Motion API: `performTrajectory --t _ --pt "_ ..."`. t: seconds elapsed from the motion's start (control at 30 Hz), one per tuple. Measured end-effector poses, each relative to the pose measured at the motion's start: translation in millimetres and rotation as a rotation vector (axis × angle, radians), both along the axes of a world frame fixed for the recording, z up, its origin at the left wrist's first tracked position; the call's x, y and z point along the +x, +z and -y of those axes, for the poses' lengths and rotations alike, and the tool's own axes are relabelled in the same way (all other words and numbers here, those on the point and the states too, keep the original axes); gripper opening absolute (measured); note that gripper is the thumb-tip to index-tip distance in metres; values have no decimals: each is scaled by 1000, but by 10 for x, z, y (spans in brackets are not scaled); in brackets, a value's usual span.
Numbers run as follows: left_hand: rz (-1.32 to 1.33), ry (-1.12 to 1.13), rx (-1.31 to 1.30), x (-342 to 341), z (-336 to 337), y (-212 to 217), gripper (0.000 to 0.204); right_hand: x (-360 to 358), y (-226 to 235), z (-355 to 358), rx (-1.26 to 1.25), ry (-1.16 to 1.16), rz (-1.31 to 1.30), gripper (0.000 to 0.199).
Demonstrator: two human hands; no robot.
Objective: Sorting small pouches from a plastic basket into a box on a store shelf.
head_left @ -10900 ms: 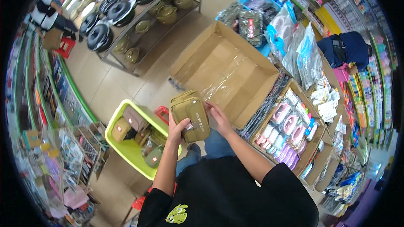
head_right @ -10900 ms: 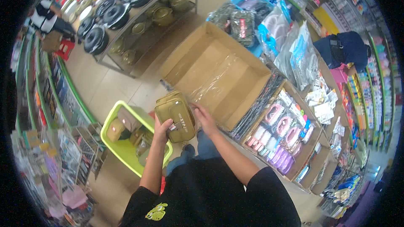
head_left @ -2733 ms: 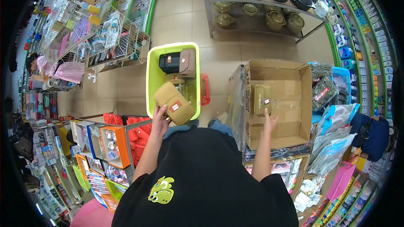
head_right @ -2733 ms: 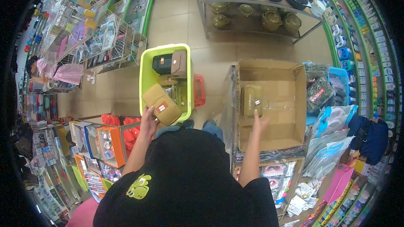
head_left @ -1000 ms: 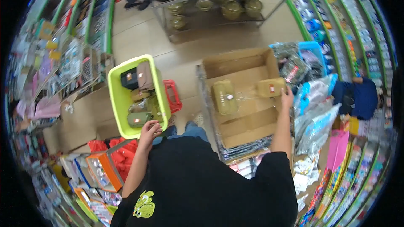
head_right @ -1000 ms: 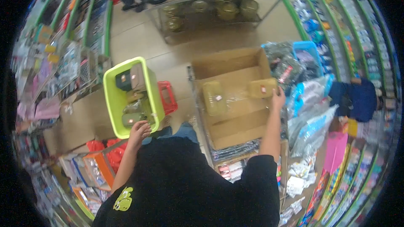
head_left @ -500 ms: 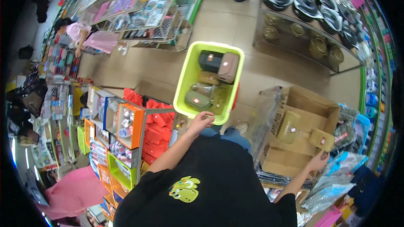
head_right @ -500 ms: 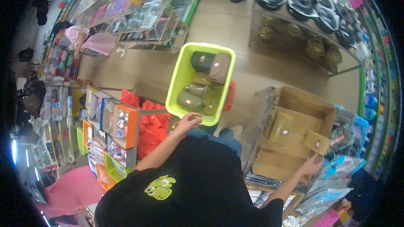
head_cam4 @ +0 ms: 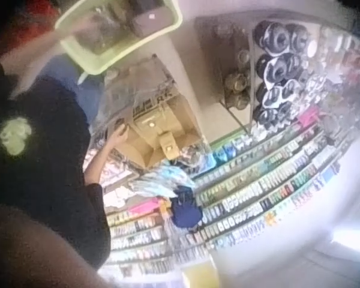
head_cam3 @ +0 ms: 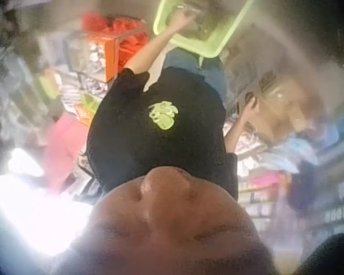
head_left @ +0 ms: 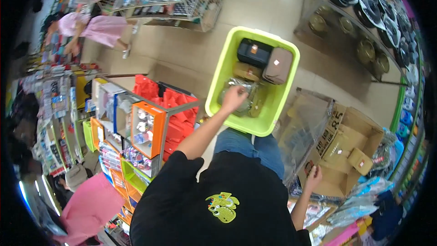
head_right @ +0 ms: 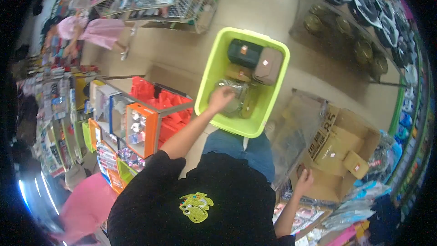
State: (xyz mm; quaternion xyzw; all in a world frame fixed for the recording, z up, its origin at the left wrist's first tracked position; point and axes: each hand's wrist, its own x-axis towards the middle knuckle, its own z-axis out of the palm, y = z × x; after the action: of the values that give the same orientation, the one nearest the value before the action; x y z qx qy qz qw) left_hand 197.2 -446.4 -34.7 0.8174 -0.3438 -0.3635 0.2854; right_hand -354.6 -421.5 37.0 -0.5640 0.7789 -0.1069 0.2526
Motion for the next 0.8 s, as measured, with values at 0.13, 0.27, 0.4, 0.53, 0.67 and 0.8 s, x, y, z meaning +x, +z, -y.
performTrajectory --t 0.13,0.27,0.4,0.53,0.67,0.8 --pt "194 -57 112 326 363 -342 44 271 -45 -63 75 -30 88 53" --pt "341 -184 277 484 661 -1003 45 328 -67 -76 89 -71 -35 53" --pt "416 -270 264 604 864 -1577 50 545 10 -3 117 -139 -68 52" --pt "558 -366 369 713 1057 -1944 56 548 -9 -6 115 -178 -161 57" --pt "558 -425 480 929 1056 -2203 55 593 -41 43 120 -184 -145 56" --pt "461 -447 606 910 1243 -2023 50 613 -34 53 126 -161 -196 51"
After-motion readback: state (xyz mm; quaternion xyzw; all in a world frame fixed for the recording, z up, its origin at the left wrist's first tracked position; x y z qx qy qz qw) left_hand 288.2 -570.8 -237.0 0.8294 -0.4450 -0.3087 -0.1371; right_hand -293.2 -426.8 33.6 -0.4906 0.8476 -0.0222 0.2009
